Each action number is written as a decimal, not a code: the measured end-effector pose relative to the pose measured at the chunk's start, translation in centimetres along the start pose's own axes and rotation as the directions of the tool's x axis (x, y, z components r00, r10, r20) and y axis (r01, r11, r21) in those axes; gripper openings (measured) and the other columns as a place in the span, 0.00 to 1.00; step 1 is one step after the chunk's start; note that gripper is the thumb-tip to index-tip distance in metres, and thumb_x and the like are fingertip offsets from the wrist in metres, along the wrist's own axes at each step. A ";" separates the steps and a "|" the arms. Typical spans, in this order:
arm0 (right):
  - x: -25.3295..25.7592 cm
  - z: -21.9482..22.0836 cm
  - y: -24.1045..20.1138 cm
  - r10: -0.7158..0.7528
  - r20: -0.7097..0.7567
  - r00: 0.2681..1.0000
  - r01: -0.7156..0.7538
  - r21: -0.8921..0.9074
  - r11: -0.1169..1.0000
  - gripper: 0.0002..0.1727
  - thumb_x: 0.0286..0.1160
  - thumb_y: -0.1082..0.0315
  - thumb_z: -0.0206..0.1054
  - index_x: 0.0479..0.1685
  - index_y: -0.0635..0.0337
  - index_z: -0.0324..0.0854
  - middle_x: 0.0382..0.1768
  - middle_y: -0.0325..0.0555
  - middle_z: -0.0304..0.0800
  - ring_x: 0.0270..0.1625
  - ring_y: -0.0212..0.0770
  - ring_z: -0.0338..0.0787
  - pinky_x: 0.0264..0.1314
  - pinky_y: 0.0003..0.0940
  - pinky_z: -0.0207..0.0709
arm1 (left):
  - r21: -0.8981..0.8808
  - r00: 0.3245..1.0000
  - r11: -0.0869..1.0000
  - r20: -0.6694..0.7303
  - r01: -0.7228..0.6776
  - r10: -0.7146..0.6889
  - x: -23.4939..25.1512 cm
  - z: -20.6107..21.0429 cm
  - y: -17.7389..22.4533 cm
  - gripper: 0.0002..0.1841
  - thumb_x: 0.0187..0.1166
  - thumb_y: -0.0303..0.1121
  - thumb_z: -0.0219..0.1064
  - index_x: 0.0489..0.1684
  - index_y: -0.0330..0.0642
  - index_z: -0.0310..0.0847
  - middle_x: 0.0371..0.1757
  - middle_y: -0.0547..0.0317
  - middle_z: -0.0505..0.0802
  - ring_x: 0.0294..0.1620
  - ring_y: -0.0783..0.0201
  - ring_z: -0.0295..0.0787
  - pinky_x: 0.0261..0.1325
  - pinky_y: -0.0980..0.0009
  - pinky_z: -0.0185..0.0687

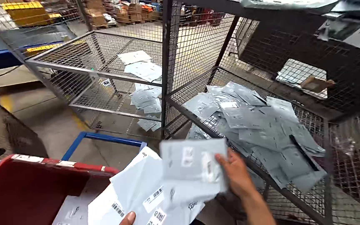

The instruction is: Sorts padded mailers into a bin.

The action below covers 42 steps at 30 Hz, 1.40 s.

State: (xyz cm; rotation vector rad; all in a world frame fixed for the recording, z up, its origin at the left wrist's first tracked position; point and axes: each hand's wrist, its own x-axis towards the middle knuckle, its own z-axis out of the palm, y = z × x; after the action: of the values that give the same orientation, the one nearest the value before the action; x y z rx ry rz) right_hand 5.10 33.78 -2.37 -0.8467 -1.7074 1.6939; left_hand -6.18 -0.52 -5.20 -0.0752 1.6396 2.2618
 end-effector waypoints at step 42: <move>-8.9 -2.5 0.4 -0.213 -0.156 0.964 0.100 -0.533 0.840 0.09 0.76 0.62 0.67 0.40 0.55 0.72 0.31 0.28 0.77 0.31 0.16 0.77 0.35 0.15 0.75 | -0.010 0.996 0.997 -0.041 0.079 -0.079 2.3 -0.7 0.6 0.23 0.97 0.40 0.40 0.60 0.30 0.76 0.39 0.49 0.97 0.38 0.60 0.98 0.42 0.61 0.98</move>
State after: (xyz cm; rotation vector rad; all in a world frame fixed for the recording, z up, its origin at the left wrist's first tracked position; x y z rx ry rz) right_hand 12.68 28.39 -2.49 -1.0448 -2.0530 0.9909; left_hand -8.63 -0.81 -5.46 -0.1871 1.6182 2.2225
